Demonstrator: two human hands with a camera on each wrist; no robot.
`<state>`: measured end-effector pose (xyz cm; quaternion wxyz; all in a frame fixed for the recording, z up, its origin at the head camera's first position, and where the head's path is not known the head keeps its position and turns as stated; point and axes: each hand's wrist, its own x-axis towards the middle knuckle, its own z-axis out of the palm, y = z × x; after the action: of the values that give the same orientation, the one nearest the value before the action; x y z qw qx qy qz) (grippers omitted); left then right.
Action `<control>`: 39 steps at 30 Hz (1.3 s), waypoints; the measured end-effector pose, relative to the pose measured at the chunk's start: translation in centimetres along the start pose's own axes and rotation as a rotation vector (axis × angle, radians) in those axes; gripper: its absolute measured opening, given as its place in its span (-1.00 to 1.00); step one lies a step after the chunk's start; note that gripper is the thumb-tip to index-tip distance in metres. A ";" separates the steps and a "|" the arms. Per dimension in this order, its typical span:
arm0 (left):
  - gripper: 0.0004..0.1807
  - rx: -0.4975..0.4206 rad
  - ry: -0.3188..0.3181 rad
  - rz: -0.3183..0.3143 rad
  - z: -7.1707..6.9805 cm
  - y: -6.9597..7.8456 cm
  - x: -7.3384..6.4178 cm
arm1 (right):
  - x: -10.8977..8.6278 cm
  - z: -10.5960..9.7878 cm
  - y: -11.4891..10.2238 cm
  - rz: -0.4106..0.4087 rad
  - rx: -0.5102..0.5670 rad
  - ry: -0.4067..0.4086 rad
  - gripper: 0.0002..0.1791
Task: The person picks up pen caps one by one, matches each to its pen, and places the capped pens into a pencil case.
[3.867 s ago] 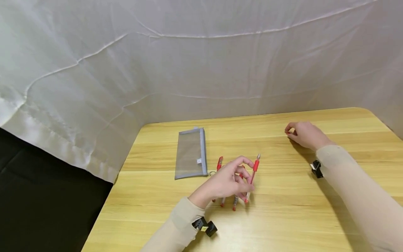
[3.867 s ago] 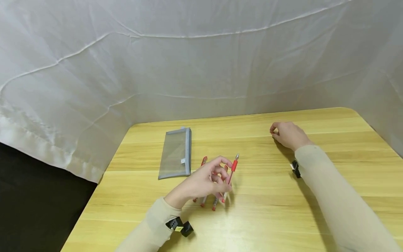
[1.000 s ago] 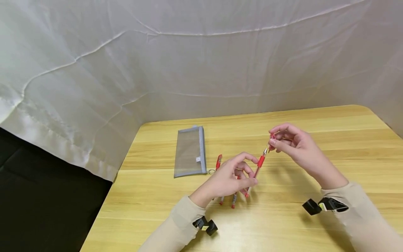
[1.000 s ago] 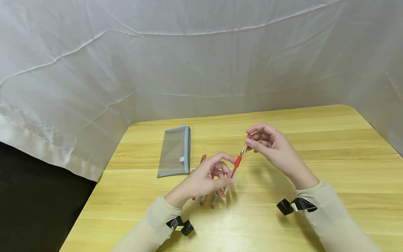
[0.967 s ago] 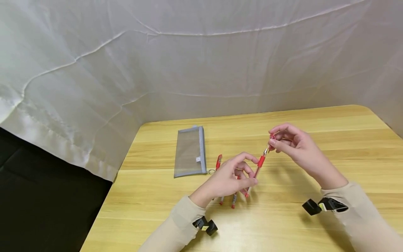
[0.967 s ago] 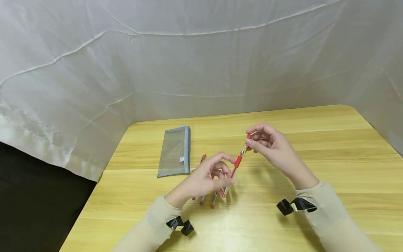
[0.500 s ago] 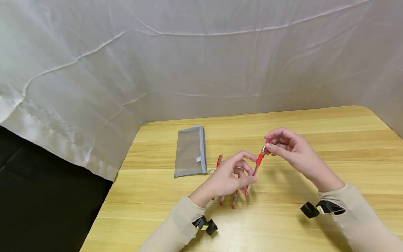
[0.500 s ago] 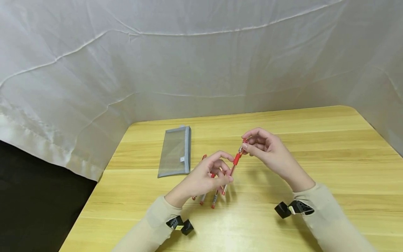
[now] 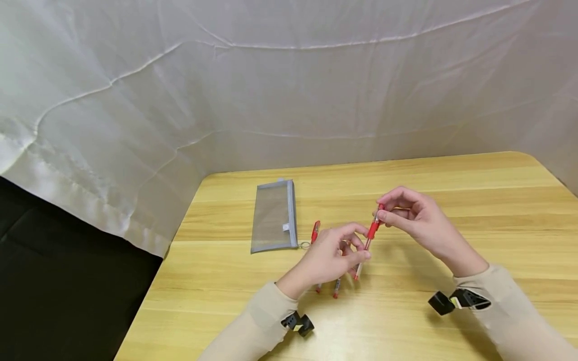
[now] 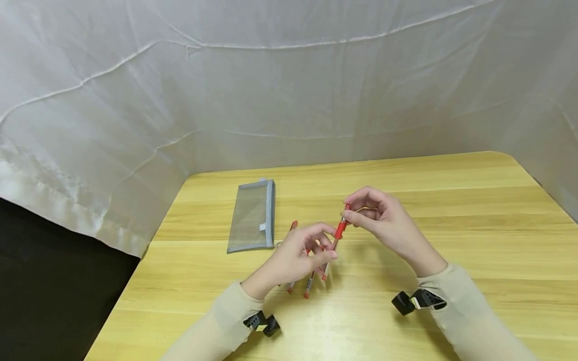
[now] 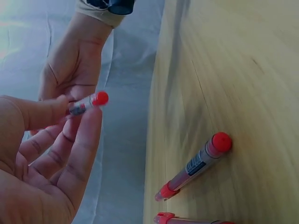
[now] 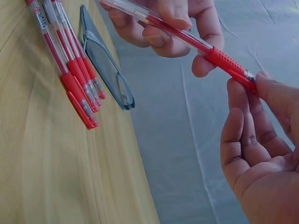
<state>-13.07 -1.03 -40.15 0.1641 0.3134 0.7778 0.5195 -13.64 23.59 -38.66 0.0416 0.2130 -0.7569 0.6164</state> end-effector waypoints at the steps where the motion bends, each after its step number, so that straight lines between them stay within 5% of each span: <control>1: -0.70 0.030 0.010 0.009 0.1 0.0 0.0 | 0.0 0.0 0.0 -0.004 -0.002 0.003 -0.76; 7: -0.72 0.066 0.026 0.010 0.2 0.2 -0.1 | 0.0 0.1 0.1 -0.018 0.002 0.008 -0.76; 21: -0.70 -0.288 -0.021 -0.078 0.1 0.1 -0.2 | 0.4 0.2 0.2 -0.003 0.036 -0.046 -0.75; 28: -0.60 -0.432 -0.039 -0.113 0.2 -0.4 0.2 | 0.4 0.4 0.2 0.075 0.011 0.001 -0.75; 33: -0.58 -0.440 -0.035 -0.123 0.5 -0.8 0.4 | 0.3 0.3 0.5 0.107 0.043 -0.003 -0.73; 39: -0.57 -0.331 -0.081 -0.111 0.5 -0.8 0.4 | 0.3 0.4 1.1 0.146 0.026 0.000 -0.74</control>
<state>-13.30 -0.66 -41.11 0.2729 0.2592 0.6907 0.6175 -14.23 23.35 -39.67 -0.0060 0.1578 -0.7625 0.6275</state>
